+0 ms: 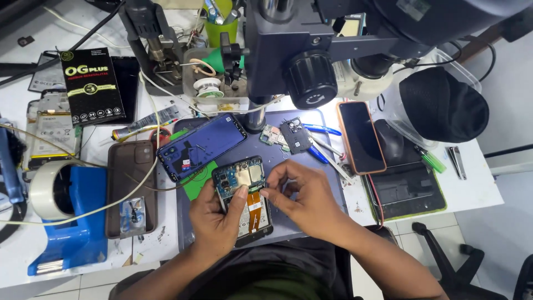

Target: Disassembling and manipulating internal components of a smartphone using precision tools on a repair bench.

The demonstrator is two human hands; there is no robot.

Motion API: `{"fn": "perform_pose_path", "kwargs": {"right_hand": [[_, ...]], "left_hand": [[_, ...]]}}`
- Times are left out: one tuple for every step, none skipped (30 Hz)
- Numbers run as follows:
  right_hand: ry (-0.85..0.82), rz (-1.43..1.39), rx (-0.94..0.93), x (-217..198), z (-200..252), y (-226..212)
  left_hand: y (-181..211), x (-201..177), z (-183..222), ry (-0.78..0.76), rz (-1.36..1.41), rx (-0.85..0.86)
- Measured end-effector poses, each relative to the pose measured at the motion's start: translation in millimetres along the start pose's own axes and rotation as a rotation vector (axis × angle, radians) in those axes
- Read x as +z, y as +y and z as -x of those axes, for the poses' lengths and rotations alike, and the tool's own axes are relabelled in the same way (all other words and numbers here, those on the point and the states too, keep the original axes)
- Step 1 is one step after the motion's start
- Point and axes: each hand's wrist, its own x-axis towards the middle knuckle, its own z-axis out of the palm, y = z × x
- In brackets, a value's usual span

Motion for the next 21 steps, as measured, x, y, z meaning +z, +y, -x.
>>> {"fn": "perform_pose_path", "kwargs": {"right_hand": [[0.0, 0.001, -0.006, 1, 1, -2], [0.03, -0.067, -0.067, 2, 3, -5], [0.062, -0.133, -0.125, 4, 5, -7], [0.065, -0.133, -0.129, 4, 3, -9], [0.096, -0.135, -0.186, 5, 4, -11], [0.126, -0.138, -0.243, 7, 4, -12], [0.125, -0.138, -0.245, 7, 4, -12], [0.126, -0.147, -0.238, 7, 4, -11], [0.126, -0.157, -0.231, 8, 4, -11], [0.125, -0.158, -0.233, 8, 4, -9], [0.127, -0.171, -0.178, 8, 5, -8], [0.13, -0.184, -0.123, 8, 5, -6], [0.133, -0.184, -0.123, 9, 6, -5], [0.126, -0.208, -0.106, 9, 6, -4], [0.12, -0.231, -0.091, 10, 6, -3], [0.125, -0.231, -0.093, 10, 6, -2], [0.108, -0.234, -0.089, 10, 6, -1], [0.09, -0.237, -0.084, 10, 6, 0], [0.092, -0.238, -0.084, 10, 6, -1], [0.082, -0.225, -0.105, 10, 6, -2], [0.071, -0.213, -0.125, 11, 6, -2]], "left_hand": [[2, -1, 1, 0.002, 0.0, 0.006], [5, -2, 2, 0.011, -0.064, 0.082], [7, -3, 3, 0.017, -0.127, 0.156], [5, -4, 1, 0.016, -0.126, 0.161], [4, -5, 2, 0.043, -0.184, 0.238], [2, -5, 3, 0.071, -0.241, 0.315], [0, -6, 4, 0.073, -0.241, 0.317], [-2, -7, 5, 0.084, -0.276, 0.346], [-4, -7, 6, 0.095, -0.311, 0.374], [-4, -7, 5, 0.096, -0.312, 0.375], [-4, -7, 5, 0.098, -0.317, 0.428], [-4, -6, 4, 0.1, -0.321, 0.481], [-6, -7, 5, 0.098, -0.32, 0.483], [-9, -7, 5, 0.117, -0.375, 0.529], [-11, -7, 4, 0.137, -0.429, 0.578], [-11, -7, 3, 0.134, -0.427, 0.582], [-12, -7, 3, 0.135, -0.445, 0.594], [-12, -8, 2, 0.136, -0.463, 0.606], [-11, -7, 1, 0.134, -0.463, 0.606], [-10, -6, 0, 0.131, -0.428, 0.591], [-9, -6, 0, 0.128, -0.393, 0.575]]}}
